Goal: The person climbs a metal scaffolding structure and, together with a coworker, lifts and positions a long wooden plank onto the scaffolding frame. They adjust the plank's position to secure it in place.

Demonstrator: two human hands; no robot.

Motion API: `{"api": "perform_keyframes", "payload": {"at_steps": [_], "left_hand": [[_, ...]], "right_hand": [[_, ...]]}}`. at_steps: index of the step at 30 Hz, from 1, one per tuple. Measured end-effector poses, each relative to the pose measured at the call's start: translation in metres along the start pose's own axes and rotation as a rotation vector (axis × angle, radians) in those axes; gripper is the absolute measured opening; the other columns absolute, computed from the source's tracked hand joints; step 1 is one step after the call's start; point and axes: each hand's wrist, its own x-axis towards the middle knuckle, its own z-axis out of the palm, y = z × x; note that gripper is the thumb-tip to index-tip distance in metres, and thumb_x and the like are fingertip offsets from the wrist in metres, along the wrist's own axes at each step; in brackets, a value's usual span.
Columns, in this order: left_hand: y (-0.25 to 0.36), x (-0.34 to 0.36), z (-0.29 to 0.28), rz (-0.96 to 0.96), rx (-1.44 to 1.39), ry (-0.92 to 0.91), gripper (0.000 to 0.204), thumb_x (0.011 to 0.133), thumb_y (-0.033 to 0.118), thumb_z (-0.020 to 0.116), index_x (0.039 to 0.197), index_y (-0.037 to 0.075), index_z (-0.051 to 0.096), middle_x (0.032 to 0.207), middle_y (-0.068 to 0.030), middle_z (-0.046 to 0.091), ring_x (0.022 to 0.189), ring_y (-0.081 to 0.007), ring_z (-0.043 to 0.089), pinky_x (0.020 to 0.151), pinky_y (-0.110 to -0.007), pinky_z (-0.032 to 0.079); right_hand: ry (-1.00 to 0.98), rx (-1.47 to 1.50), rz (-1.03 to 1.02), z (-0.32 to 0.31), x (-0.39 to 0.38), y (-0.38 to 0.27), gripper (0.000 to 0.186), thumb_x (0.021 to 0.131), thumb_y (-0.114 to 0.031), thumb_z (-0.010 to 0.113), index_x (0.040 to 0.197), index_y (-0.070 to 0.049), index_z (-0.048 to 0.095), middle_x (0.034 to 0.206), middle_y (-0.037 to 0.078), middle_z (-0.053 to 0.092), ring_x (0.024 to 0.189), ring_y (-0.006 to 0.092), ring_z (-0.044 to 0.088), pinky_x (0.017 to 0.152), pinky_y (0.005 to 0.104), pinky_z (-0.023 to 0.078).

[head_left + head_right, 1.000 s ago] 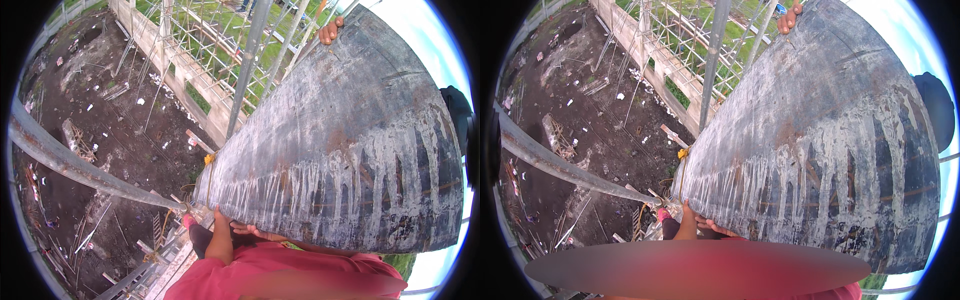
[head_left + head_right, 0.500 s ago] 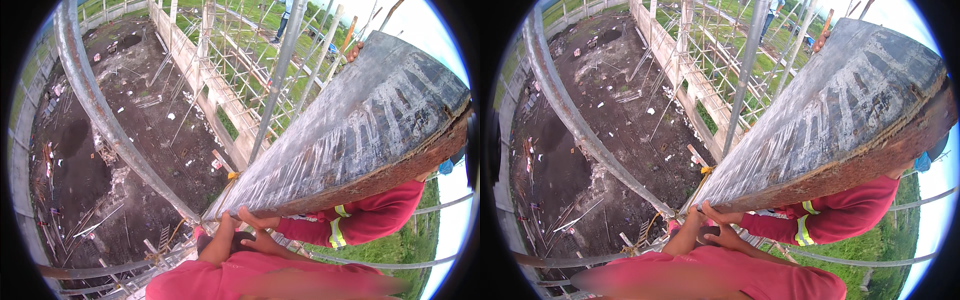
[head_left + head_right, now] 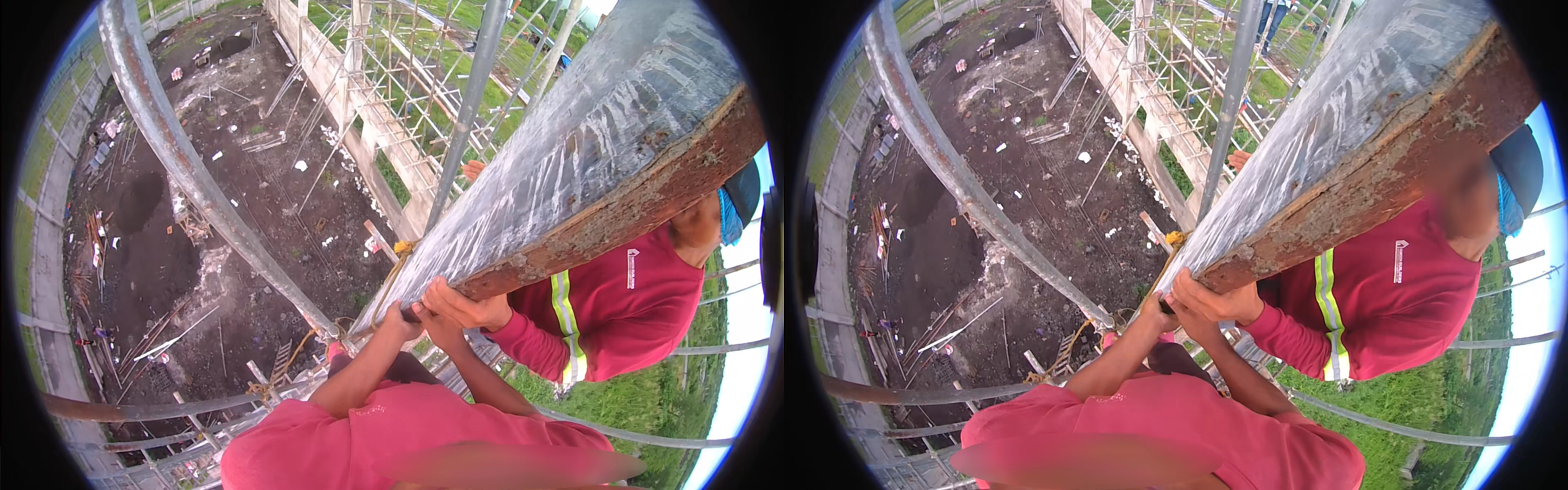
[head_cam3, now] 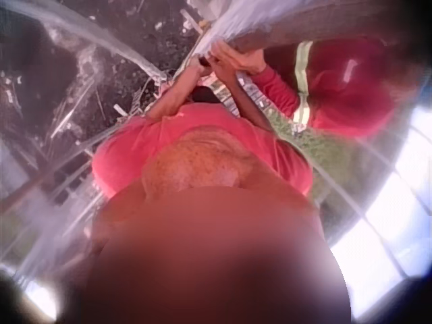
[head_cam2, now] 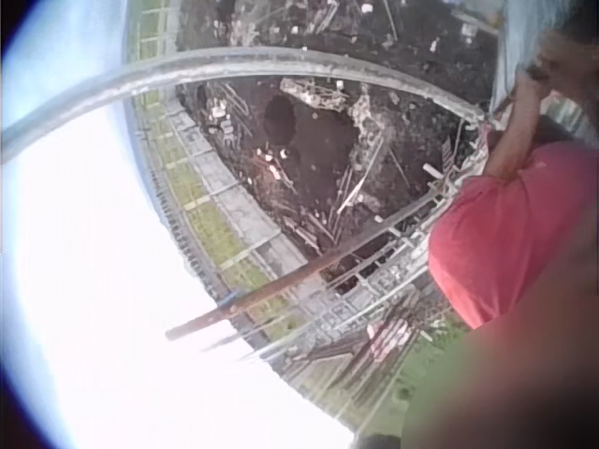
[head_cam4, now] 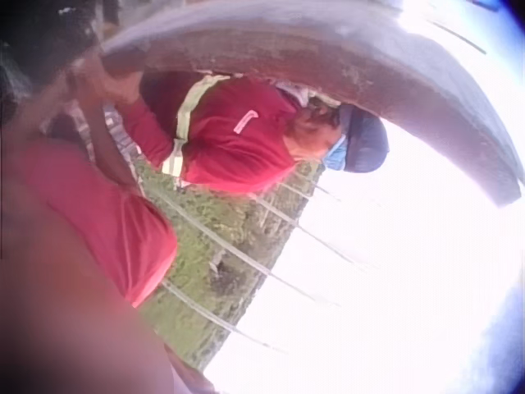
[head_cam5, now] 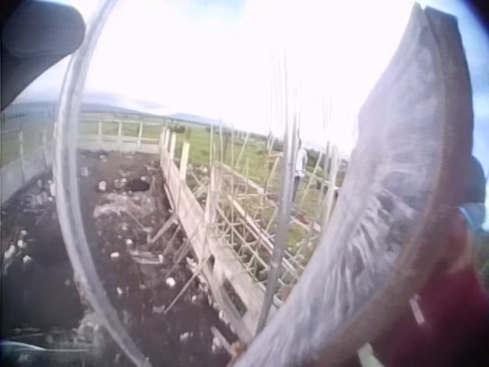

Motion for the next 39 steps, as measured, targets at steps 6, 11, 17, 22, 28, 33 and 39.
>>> {"api": "perform_keyframes", "payload": {"at_steps": [6,11,17,22,28,33,39], "left_hand": [[-0.016,-0.012,0.01,0.027,0.042,-0.084,0.055,0.102,0.05,0.039,0.128,0.003,0.052,0.116,-0.0154,0.063,0.1,-0.0283,0.066,0.092,-0.044,0.056],[0.012,-0.034,-0.042,-0.11,0.66,-0.272,0.074,0.091,0.072,0.047,0.113,0.002,0.06,0.109,-0.0165,0.065,0.095,-0.0239,0.067,0.081,-0.039,0.057],[0.081,0.019,-0.138,0.596,1.216,0.223,0.076,0.086,0.068,0.061,0.107,-0.005,0.065,0.096,-0.0199,0.071,0.083,-0.0216,0.069,0.074,-0.034,0.055],[0.093,0.071,-0.106,0.906,1.348,0.255,0.074,0.085,0.064,0.064,0.106,-0.006,0.068,0.09,-0.017,0.07,0.085,-0.0218,0.069,0.073,-0.034,0.054],[0.082,0.022,-0.054,0.809,1.516,0.059,0.066,0.092,0.061,0.057,0.1,-0.003,0.067,0.085,-0.0137,0.066,0.078,-0.0252,0.065,0.074,-0.04,0.051],[0.115,0.039,-0.087,1.021,2.048,0.356,0.051,0.1,0.045,0.047,0.092,-0.002,0.065,0.096,-0.0213,0.068,0.101,-0.0416,0.065,0.086,-0.051,0.049],[0.15,0.139,-0.131,0.908,1.92,0.63,0.059,0.096,0.056,0.051,0.101,-0.001,0.068,0.106,-0.0233,0.068,0.1,-0.0417,0.066,0.087,-0.052,0.052]], "right_hand": [[-0.078,0.298,0.449,-0.031,-0.002,-0.025,0.063,0.096,-0.038,0.067,0.132,0.01,0.047,0.124,0.014,0.055,0.116,0.0213,0.049,0.1,0.0331,0.041],[-0.302,0.156,0.732,-0.057,0.017,-0.042,0.066,0.094,-0.037,0.071,0.133,0.009,0.045,0.124,0.015,0.054,0.115,0.0197,0.05,0.097,0.0326,0.044],[0.361,0.357,0.257,-0.083,0.041,-0.072,0.084,0.085,-0.031,0.081,0.145,0.003,0.034,0.136,0.013,0.047,0.12,0.0217,0.05,0.102,0.0366,0.042],[0.752,0.405,-0.061,-0.118,0.088,-0.101,0.085,0.083,-0.031,0.078,0.148,0.001,0.032,0.139,0.013,0.047,0.126,0.0242,0.048,0.106,0.039,0.043],[0.833,0.364,-0.328,-0.153,0.131,-0.151,0.071,0.085,-0.037,0.069,0.14,0.002,0.046,0.137,0.017,0.05,0.123,0.0285,0.051,0.107,0.0439,0.04],[0.838,0.298,-0.37,-0.149,0.135,-0.15,0.068,0.085,-0.035,0.069,0.138,0.002,0.048,0.136,0.017,0.052,0.122,0.0288,0.052,0.106,0.0436,0.04],[0.759,0.373,-0.246,-0.136,0.13,-0.138,0.072,0.081,-0.031,0.073,0.139,0.002,0.046,0.131,0.017,0.054,0.116,0.0282,0.055,0.098,0.0442,0.047]]}}
